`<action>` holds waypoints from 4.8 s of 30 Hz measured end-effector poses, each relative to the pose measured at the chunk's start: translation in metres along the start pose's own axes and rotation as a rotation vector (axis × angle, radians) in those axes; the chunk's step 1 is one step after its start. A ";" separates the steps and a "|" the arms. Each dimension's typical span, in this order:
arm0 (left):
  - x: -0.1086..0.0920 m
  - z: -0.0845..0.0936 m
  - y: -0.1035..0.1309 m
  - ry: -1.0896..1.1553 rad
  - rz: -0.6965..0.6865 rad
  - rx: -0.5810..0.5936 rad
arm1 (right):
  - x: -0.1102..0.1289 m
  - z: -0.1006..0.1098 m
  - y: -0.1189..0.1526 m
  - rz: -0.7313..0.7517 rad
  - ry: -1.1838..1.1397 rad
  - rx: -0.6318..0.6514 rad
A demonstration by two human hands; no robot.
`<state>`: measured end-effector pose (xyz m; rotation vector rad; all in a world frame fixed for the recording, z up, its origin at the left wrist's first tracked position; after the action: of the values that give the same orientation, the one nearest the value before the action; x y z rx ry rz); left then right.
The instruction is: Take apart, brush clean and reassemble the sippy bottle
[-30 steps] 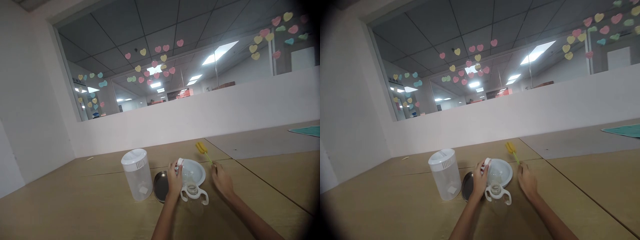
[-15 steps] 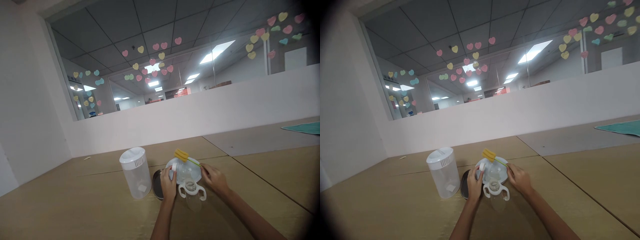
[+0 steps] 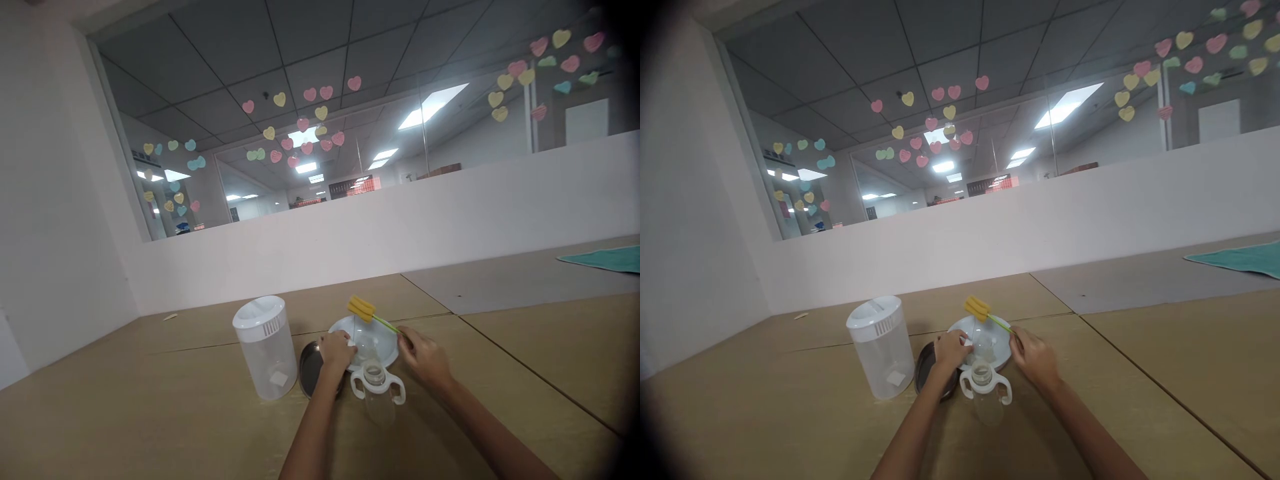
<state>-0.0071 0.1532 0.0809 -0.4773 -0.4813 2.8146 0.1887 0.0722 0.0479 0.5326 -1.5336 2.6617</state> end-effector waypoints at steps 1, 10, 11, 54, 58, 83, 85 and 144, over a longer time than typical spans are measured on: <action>-0.002 0.000 -0.001 -0.021 -0.006 0.013 | 0.000 0.001 0.000 0.001 0.000 -0.004; -0.019 -0.004 0.010 -0.124 -0.100 0.096 | -0.001 0.001 0.002 -0.014 0.021 -0.038; -0.019 -0.005 0.010 -0.131 -0.095 0.111 | -0.001 0.000 0.002 -0.009 0.019 -0.030; 0.035 -0.001 0.048 0.687 -0.074 -0.492 | 0.008 0.003 0.009 0.225 -0.029 -0.114; 0.050 -0.009 0.043 0.894 0.048 -0.594 | 0.008 0.004 0.008 0.211 0.020 -0.089; 0.068 -0.008 0.030 2.045 0.493 -0.446 | 0.024 0.010 0.005 0.311 -0.015 -0.066; 0.071 -0.006 0.028 1.995 0.478 -0.468 | 0.021 0.009 0.005 0.281 -0.002 -0.066; 0.012 -0.006 0.061 0.644 -0.308 -0.266 | 0.007 0.015 -0.010 0.209 0.317 0.076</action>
<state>-0.0272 0.1025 0.0507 -1.1911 -0.7050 2.1460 0.1879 0.0641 0.0656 -0.0554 -1.4700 2.7892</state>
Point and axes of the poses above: each hand's wrist, its own y-axis away from the middle knuckle, its own z-axis out of the back of the hand, x = y × z, the point moved 4 cm from there along -y, towards the middle knuckle, and after that the axes turned 3 degrees about -x, right-handed, at the moved point
